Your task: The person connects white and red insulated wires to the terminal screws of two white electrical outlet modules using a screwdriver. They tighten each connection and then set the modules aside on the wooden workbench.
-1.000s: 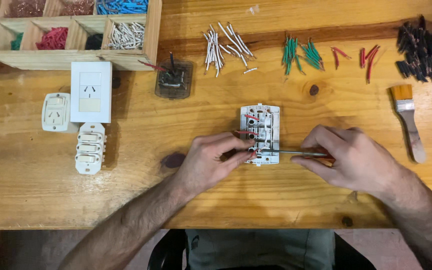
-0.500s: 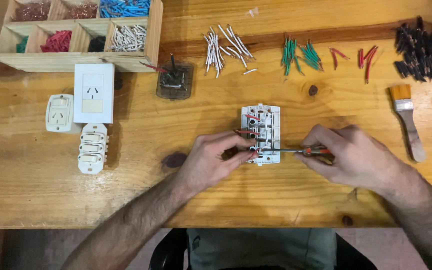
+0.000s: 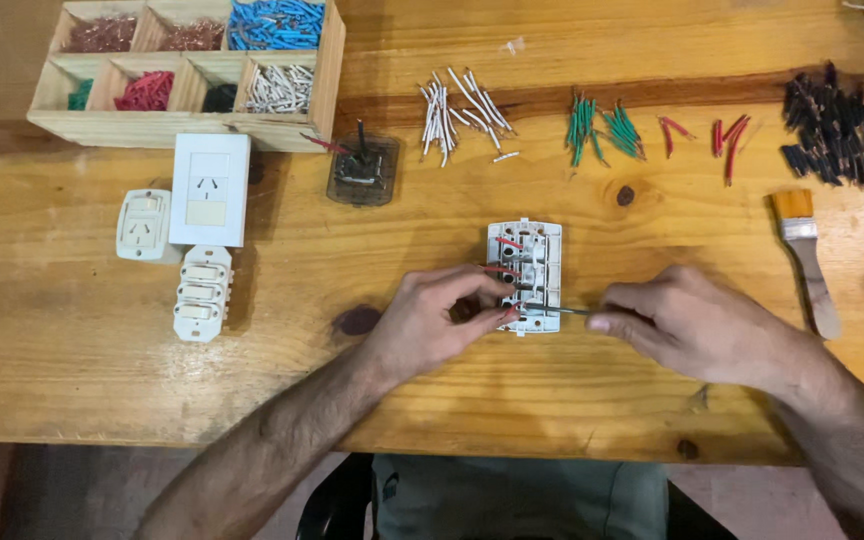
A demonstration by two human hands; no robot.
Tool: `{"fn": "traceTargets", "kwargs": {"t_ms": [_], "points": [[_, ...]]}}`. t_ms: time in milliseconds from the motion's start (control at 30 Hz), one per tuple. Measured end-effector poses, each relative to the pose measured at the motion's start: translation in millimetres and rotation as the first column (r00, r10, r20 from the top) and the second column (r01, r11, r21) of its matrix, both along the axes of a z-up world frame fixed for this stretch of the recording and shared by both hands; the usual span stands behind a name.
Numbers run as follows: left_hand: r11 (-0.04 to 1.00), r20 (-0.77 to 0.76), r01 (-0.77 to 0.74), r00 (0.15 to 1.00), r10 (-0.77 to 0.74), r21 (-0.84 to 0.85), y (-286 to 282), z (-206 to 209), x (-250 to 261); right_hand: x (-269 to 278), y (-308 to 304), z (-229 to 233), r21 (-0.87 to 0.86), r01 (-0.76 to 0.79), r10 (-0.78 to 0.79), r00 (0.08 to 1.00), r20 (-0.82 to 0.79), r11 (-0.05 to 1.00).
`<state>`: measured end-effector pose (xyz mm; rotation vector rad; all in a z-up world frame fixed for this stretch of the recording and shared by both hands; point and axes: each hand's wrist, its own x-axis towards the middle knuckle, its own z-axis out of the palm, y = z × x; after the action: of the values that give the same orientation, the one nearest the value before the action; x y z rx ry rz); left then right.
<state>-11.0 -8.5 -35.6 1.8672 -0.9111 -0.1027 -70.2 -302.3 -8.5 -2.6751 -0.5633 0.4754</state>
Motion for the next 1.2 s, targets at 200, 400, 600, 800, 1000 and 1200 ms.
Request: {"fn": "traceTargets", "kwargs": {"t_ms": [200, 400, 600, 800, 1000, 1200], "points": [[0.999, 0.009, -0.026, 1.0, 0.026, 0.032, 1, 2, 0, 13, -21, 22, 0.049, 0.048, -0.043, 0.994, -0.1, 0.998], [0.999, 0.044, -0.045, 0.998, 0.046, -0.017, 5, 16, 5, 20, -32, 12, 0.112, 0.26, -0.274, 0.953, 0.128, 0.959], [0.997, 0.178, -0.072, 0.982, 0.066, 0.023, 9, 28, 14, 22, -33, -1, 0.207, 0.325, -0.381, 0.843, 0.379, 0.923], [0.991, 0.302, 0.039, 0.953, 0.002, -0.128, 3, 36, 3, 25, -36, -6, 0.266, 0.306, -0.396, 0.814, 0.424, 0.914], [0.972, 0.365, 0.079, 0.931, 0.008, -0.223, 1, 43, 0, 24, -34, -4, 0.256, 0.301, -0.387, 0.817, 0.427, 0.919], [0.972, 0.364, 0.08, 0.931, 0.005, -0.219, 0, 38, 1, 24, -33, -2, 0.254, 0.3, -0.383, 0.831, 0.405, 0.919]]}}
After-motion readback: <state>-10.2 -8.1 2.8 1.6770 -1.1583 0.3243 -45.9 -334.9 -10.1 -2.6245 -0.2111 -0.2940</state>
